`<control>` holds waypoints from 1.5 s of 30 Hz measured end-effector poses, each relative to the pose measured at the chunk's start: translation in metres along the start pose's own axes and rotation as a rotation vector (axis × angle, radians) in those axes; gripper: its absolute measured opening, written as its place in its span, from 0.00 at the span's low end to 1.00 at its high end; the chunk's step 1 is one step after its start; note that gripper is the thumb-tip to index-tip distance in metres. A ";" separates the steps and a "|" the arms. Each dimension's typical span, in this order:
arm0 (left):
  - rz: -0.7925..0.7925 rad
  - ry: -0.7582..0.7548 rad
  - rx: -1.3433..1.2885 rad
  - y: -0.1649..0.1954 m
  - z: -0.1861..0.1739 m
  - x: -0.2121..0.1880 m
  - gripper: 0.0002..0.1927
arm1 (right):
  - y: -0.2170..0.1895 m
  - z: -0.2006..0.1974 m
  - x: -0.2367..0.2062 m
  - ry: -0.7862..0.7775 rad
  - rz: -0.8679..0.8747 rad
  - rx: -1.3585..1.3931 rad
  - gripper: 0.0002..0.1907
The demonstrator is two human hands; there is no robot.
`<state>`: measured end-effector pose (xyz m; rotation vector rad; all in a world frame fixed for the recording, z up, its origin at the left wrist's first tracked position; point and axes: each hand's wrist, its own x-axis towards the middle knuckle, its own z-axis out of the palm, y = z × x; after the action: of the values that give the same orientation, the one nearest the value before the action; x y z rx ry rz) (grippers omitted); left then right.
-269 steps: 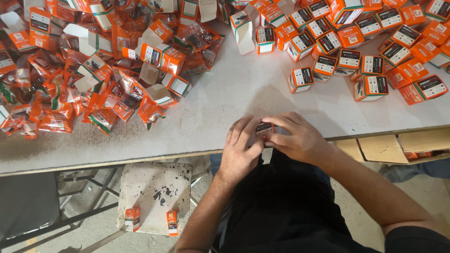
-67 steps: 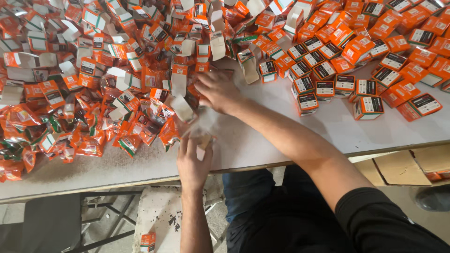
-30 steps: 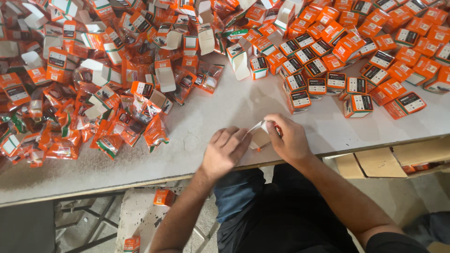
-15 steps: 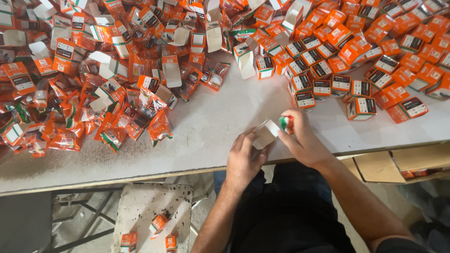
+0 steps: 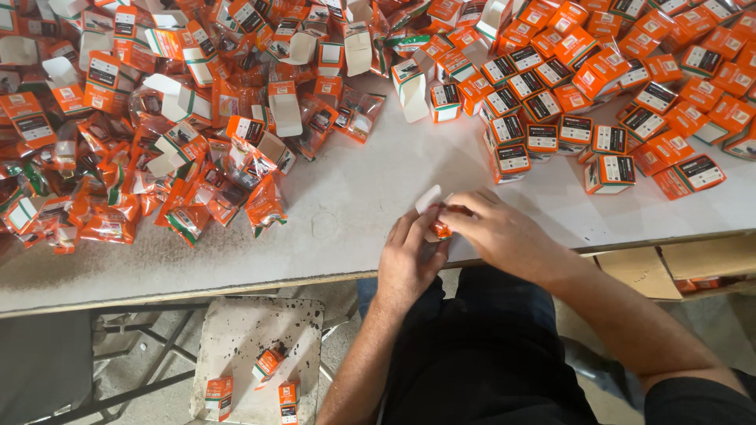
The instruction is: The person picks up small orange product boxes and plastic-wrapped items from a large pile on the table, opens and folds small white paper cartons, places an item inside, and sets the packed carton back on the table, repeating this packing cycle throughout the clip.
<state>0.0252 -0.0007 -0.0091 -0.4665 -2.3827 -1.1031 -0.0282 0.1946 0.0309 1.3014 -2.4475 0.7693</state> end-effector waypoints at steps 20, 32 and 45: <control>0.162 0.050 0.172 0.002 0.012 -0.009 0.23 | 0.005 0.029 -0.033 0.354 0.314 0.251 0.23; 0.002 0.003 -0.039 0.000 0.009 -0.010 0.18 | 0.020 0.052 -0.029 0.159 0.407 0.587 0.15; -0.026 0.000 -0.168 -0.008 0.011 -0.012 0.26 | 0.007 0.041 -0.024 0.196 0.218 0.437 0.14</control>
<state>0.0287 0.0011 -0.0270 -0.4935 -2.3115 -1.3216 -0.0198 0.1907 -0.0164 1.0291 -2.3653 1.4792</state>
